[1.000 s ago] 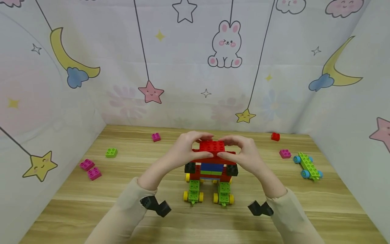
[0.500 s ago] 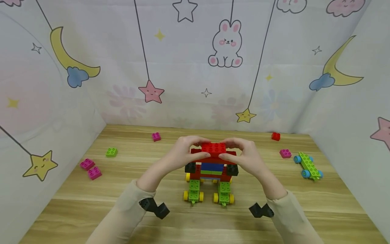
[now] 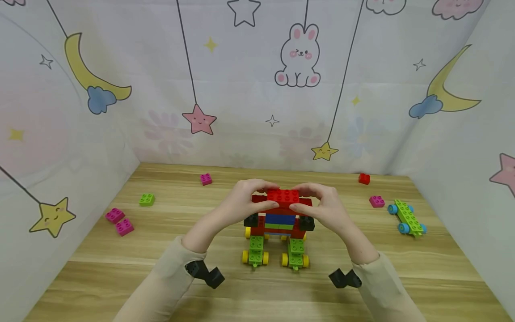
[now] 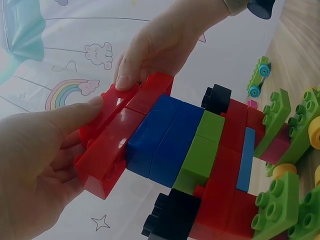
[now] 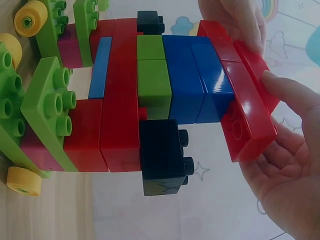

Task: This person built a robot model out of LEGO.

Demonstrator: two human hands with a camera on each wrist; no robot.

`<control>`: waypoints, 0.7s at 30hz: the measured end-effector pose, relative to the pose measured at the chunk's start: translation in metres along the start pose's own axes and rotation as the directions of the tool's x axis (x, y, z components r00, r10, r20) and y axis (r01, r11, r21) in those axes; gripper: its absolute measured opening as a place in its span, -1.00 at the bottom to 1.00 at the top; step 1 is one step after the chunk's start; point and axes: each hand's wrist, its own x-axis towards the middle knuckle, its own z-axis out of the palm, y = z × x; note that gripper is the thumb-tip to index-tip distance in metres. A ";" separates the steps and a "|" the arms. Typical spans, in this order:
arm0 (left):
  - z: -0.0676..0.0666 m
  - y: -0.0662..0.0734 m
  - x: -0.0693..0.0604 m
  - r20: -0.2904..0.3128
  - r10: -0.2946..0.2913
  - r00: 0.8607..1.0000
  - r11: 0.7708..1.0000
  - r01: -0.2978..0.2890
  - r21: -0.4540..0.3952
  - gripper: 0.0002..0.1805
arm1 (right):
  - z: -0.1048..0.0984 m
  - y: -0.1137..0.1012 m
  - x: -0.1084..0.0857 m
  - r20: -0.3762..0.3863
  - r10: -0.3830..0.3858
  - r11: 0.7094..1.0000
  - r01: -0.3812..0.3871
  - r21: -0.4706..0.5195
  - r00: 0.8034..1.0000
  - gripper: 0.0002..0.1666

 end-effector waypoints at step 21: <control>0.003 -0.001 -0.001 -0.017 -0.012 1.000 1.000 0.012 -0.022 -0.57 | 0.001 0.000 0.000 -0.003 0.005 1.000 -0.005 -0.029 1.000 -0.55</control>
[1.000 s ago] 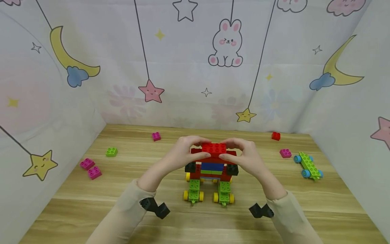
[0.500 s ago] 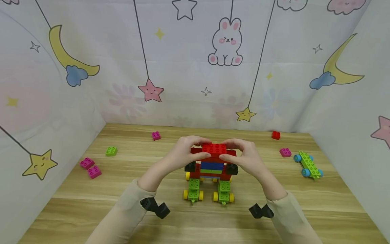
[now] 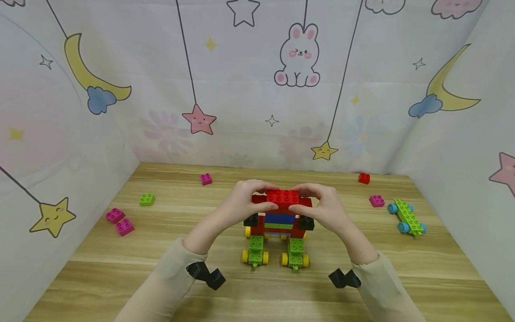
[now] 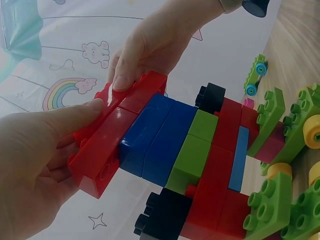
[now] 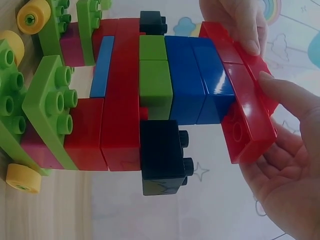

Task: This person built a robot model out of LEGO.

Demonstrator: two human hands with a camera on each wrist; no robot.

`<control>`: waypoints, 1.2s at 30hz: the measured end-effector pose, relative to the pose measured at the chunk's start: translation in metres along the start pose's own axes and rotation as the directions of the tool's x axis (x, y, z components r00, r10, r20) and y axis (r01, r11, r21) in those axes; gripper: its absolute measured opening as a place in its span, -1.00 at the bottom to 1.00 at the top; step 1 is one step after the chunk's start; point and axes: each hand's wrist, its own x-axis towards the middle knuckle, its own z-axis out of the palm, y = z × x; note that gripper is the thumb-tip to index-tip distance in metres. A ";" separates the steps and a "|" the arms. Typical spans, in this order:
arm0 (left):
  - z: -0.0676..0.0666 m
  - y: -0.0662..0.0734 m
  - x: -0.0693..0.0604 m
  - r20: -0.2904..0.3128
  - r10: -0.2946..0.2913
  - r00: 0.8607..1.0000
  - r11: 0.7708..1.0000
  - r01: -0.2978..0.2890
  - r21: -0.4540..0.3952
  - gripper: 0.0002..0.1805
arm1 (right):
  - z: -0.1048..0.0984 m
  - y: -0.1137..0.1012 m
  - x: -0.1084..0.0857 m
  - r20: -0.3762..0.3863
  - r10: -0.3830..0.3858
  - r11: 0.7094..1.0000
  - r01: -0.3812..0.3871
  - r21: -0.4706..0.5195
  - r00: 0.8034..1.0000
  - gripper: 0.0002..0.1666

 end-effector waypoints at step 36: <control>-0.003 0.002 0.001 0.057 -0.109 0.992 0.991 0.113 -0.073 -0.55 | -0.009 -0.007 0.005 0.092 0.010 1.000 -0.010 -0.008 0.996 -0.58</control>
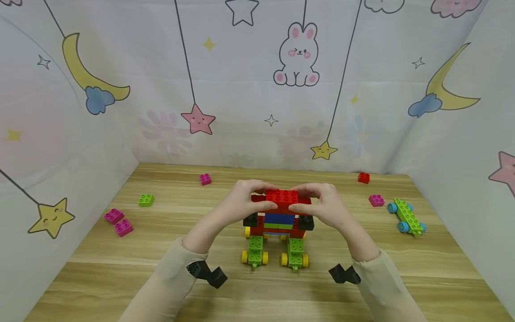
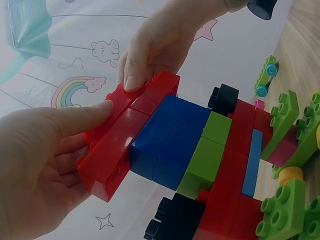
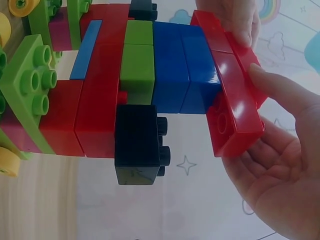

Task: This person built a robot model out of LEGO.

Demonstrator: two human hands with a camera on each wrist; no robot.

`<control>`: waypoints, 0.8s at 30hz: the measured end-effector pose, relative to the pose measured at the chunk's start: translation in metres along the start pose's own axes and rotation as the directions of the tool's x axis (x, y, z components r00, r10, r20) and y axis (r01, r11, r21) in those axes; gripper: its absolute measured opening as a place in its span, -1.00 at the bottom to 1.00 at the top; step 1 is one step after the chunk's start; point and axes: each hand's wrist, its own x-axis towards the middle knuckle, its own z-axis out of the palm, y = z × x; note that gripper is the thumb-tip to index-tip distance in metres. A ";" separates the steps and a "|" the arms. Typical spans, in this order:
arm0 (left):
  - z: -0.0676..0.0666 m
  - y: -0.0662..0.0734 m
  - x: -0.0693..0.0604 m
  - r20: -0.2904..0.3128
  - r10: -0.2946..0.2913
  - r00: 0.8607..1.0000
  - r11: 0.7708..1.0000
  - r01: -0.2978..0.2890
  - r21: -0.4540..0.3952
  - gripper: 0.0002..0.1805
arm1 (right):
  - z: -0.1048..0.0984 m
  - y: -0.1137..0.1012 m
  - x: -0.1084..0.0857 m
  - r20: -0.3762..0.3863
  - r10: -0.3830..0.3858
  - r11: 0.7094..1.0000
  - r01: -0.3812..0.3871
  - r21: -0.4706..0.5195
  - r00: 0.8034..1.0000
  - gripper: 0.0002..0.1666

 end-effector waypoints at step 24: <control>0.004 -0.006 -0.001 -0.037 0.011 0.999 0.999 -0.012 -0.034 -0.57 | -0.003 -0.001 0.002 0.026 0.034 0.999 -0.034 0.011 0.999 -0.57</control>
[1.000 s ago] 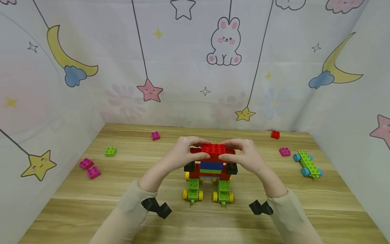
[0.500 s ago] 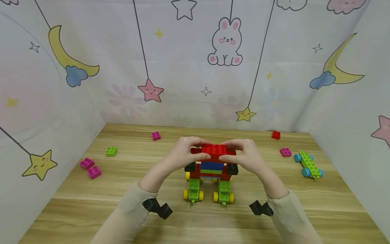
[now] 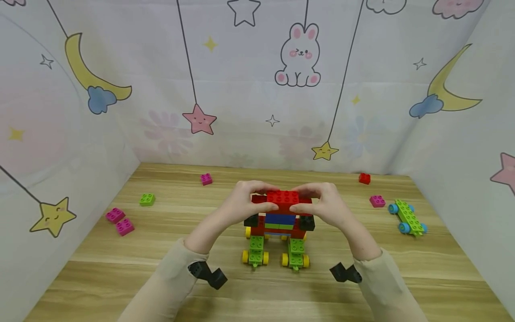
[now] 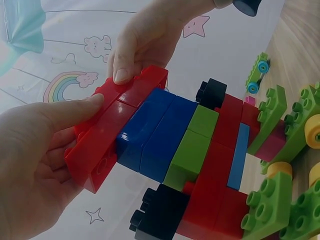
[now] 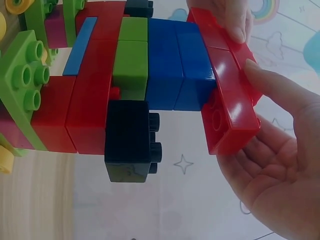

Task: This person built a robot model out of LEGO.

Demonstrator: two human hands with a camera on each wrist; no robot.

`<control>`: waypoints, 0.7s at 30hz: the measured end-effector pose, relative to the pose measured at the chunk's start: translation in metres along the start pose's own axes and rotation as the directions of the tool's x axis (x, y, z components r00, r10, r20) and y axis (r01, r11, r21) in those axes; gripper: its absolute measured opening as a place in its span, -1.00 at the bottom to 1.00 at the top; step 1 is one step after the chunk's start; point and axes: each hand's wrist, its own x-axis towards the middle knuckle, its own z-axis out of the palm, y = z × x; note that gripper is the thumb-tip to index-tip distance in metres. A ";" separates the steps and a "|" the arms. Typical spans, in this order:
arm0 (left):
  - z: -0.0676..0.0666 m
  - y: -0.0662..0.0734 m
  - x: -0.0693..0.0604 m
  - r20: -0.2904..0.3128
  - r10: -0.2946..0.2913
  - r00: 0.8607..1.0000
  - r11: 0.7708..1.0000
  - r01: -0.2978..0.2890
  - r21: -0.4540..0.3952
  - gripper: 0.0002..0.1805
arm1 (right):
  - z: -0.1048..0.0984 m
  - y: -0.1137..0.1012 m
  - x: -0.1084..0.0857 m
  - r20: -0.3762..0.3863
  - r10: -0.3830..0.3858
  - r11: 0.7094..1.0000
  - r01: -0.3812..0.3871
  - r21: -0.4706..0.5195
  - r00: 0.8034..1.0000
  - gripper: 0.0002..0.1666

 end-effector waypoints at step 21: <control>0.000 -0.002 0.001 0.010 -0.029 1.000 0.999 0.029 -0.031 -0.56 | -0.001 0.002 0.002 0.026 0.042 0.999 -0.042 0.019 0.999 -0.54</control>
